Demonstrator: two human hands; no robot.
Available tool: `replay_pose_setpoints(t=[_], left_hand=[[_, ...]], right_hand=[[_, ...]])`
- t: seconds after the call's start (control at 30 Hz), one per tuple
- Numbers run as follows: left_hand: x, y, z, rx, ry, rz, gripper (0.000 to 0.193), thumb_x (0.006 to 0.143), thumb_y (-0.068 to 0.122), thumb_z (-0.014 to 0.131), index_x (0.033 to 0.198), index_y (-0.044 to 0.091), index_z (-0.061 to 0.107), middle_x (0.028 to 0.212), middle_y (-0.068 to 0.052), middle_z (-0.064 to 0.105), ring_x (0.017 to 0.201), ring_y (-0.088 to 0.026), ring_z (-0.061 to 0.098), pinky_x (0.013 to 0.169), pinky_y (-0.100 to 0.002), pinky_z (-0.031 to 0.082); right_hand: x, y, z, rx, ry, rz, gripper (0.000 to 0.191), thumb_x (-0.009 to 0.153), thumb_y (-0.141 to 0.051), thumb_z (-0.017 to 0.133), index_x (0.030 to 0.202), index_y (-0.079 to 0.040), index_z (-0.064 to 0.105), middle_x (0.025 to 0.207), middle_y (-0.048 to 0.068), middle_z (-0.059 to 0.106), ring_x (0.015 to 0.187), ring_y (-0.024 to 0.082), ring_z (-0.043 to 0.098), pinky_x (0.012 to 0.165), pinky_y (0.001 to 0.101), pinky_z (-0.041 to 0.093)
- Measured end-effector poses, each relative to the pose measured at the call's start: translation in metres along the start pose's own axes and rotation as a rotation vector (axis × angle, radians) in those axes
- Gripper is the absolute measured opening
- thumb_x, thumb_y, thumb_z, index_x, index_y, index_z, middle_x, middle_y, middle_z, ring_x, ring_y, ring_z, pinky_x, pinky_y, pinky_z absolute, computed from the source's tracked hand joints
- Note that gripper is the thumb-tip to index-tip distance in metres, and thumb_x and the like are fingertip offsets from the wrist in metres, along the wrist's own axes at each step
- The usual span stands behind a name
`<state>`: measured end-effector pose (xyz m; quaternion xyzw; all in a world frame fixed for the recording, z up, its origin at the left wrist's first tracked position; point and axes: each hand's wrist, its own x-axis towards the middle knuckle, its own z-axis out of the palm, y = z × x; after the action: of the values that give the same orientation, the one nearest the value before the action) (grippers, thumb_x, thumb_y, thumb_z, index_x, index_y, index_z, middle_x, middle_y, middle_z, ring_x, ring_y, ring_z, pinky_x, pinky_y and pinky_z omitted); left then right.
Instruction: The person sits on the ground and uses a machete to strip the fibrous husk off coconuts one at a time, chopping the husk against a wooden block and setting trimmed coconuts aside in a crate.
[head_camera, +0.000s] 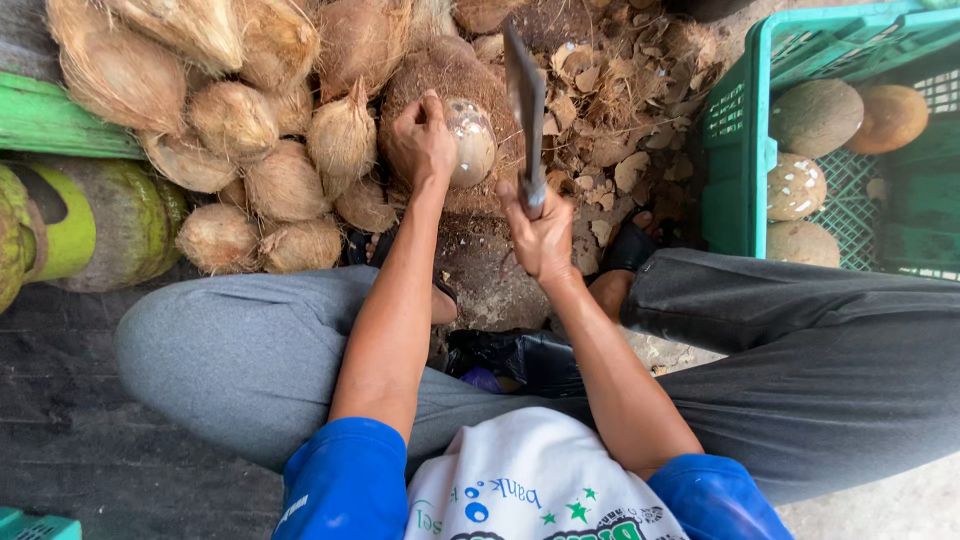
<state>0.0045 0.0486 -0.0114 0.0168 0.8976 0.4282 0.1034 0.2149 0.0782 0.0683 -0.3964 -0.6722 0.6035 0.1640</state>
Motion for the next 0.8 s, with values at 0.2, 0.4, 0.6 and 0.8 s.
replay_pose_setpoints(t=[0.2,0.4,0.6,0.8], left_hand=[[-0.009,0.005,-0.006,0.008,-0.111,-0.116,0.046,0.098,0.052,0.05,0.088,0.015,0.075,0.078,-0.002,0.07,0.064,-0.016,0.06,0.066,-0.04,0.048],[-0.007,0.003,-0.002,0.0,-0.051,-0.112,0.044,0.097,0.054,0.054,0.089,0.016,0.076,0.072,0.001,0.067,0.059,-0.014,0.057,0.062,-0.04,0.047],[-0.006,-0.014,-0.003,-0.098,-0.082,-0.043,0.042,0.097,0.048,0.054,0.092,0.015,0.079,0.073,-0.003,0.072,0.063,-0.018,0.06,0.064,-0.042,0.048],[-0.017,-0.034,-0.011,-0.307,0.031,0.038,0.046,0.098,0.049,0.051,0.101,0.013,0.08,0.092,-0.005,0.077,0.083,-0.021,0.071,0.075,-0.045,0.057]], right_hand=[[0.009,0.001,-0.002,-0.168,-0.083,0.114,0.04,0.097,-0.041,0.068,0.072,-0.013,0.058,0.058,-0.003,0.054,0.052,0.01,0.046,0.049,0.0324,0.042],[0.003,0.007,0.002,-0.031,0.024,-0.001,0.038,0.098,-0.037,0.068,0.073,-0.012,0.057,0.059,-0.003,0.052,0.05,0.009,0.043,0.048,0.0335,0.039],[0.011,0.022,0.0,-0.235,-0.219,0.395,0.046,0.099,-0.043,0.063,0.066,-0.015,0.052,0.054,-0.002,0.049,0.042,0.012,0.042,0.041,0.034,0.04],[0.008,0.007,-0.01,-0.049,-0.07,0.161,0.041,0.098,-0.041,0.065,0.068,-0.016,0.053,0.057,-0.001,0.054,0.044,0.01,0.046,0.04,0.032,0.039]])
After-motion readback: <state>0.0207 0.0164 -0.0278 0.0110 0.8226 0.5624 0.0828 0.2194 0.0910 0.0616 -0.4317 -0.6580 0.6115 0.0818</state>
